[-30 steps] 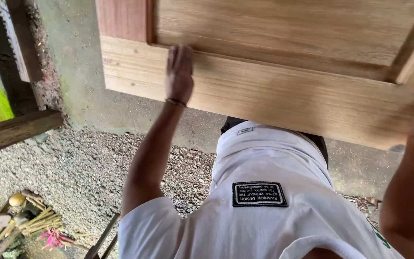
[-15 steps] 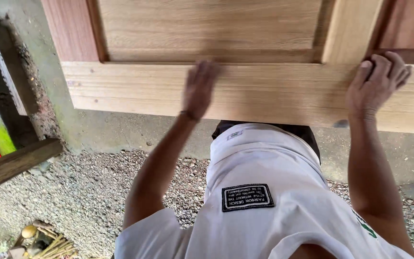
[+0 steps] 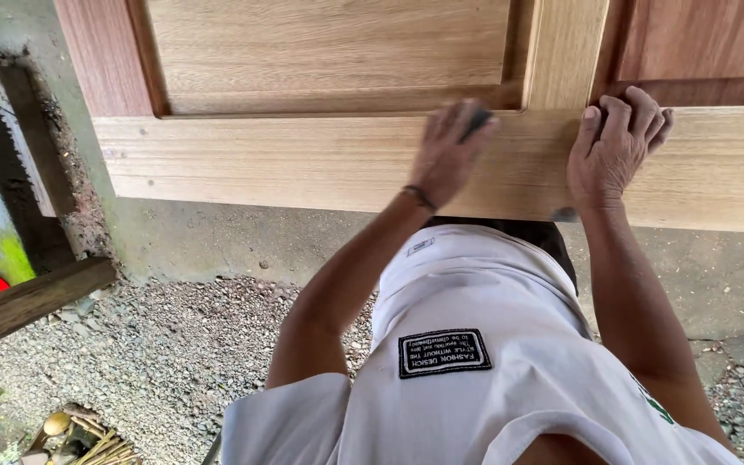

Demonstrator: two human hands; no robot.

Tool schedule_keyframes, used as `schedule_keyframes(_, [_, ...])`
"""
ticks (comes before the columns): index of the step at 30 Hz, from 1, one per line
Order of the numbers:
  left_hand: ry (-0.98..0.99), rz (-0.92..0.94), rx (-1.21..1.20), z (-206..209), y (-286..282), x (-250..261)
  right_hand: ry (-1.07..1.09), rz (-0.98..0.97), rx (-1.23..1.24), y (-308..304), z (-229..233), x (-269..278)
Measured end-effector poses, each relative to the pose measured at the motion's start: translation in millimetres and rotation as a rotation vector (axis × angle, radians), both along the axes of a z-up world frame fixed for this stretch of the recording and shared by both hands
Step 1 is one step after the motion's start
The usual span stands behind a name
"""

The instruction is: Sanding a wooden door with sandpaper to smooth the surface

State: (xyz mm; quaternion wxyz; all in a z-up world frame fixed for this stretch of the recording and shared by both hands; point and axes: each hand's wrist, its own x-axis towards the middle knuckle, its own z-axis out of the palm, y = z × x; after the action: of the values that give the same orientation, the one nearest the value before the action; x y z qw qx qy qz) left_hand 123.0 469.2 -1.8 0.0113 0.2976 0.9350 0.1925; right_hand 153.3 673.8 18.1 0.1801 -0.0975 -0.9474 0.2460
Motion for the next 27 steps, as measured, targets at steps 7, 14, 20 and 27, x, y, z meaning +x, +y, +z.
schedule_keyframes(7, [-0.083,0.198,-0.088,46,-44,-2,0.019,0.002,-0.008,3,-2,2])
schedule_keyframes(14, [-0.072,0.255,0.104,16,-54,-28,0.032,0.009,-0.006,6,-3,4])
schedule_keyframes(20, [-0.17,0.233,0.179,-4,-75,-43,0.058,0.003,-0.013,7,-4,5])
schedule_keyframes(27, [-0.152,0.251,0.301,18,-76,-40,0.045,-0.056,-0.016,2,-7,5])
